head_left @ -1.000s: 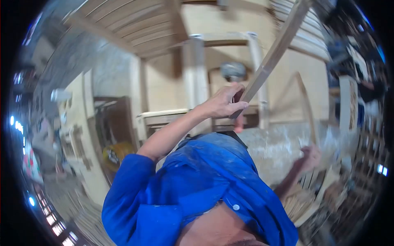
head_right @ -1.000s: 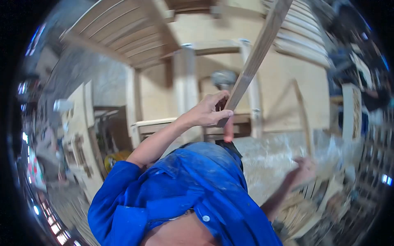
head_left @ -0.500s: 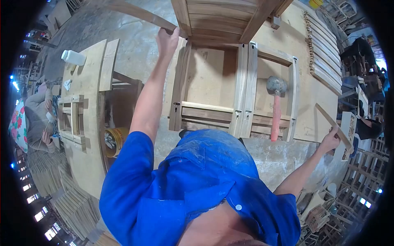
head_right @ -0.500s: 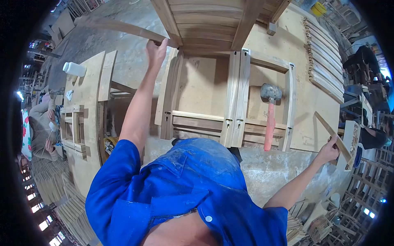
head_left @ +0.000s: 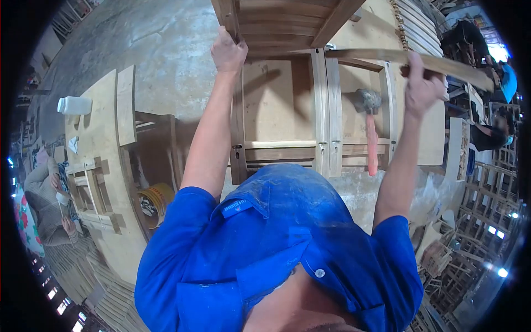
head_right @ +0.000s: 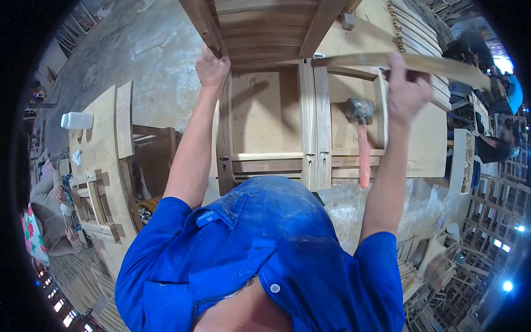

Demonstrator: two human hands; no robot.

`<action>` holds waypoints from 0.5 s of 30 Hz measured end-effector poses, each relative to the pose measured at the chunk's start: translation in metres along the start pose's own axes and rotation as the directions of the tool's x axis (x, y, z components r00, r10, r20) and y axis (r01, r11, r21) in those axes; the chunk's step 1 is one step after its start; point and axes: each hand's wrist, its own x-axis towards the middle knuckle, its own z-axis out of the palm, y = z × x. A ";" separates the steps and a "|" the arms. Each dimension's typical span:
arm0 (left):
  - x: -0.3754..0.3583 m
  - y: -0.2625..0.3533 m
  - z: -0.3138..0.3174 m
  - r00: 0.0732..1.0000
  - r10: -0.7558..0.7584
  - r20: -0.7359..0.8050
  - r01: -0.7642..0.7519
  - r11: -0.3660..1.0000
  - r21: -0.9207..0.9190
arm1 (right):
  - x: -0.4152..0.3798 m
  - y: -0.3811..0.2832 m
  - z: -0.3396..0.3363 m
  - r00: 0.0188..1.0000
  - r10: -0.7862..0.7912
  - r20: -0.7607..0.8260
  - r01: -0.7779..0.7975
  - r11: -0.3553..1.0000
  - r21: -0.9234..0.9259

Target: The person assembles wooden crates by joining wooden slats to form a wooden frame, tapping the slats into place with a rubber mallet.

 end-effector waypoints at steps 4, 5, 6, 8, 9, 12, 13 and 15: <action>0.004 0.000 -0.004 1.000 -0.021 -0.006 0.021 0.999 -0.034 | -0.001 0.033 0.042 0.998 0.041 0.038 -0.041 0.999 -0.007; 0.005 0.001 -0.004 1.000 -0.024 -0.009 0.023 0.999 -0.035 | 0.001 0.044 0.047 0.998 -0.057 0.021 0.059 0.990 -0.129; 0.004 0.001 -0.003 1.000 -0.022 -0.011 0.021 0.999 -0.039 | 0.005 0.044 0.047 0.997 -0.061 0.049 0.069 0.982 -0.174; 0.000 0.000 -0.001 1.000 -0.029 -0.006 0.029 0.999 -0.043 | 0.013 0.045 0.048 0.992 -0.070 0.106 0.096 0.961 -0.261; 0.000 0.000 0.000 1.000 -0.008 -0.016 0.007 0.999 -0.039 | 0.018 0.037 0.054 0.989 -0.054 0.137 0.099 0.934 -0.344; -0.002 0.001 -0.002 1.000 0.015 -0.014 -0.016 0.998 -0.065 | 0.031 0.026 0.074 0.964 -0.106 0.245 0.220 0.835 -0.504; -0.002 0.001 -0.003 1.000 0.020 -0.015 -0.021 0.995 -0.093 | 0.036 0.018 0.083 0.943 -0.174 0.284 0.301 0.810 -0.504; -0.004 0.000 -0.006 1.000 0.023 -0.013 -0.024 0.996 -0.087 | 0.038 0.024 0.107 0.917 -0.230 0.324 0.373 0.781 -0.501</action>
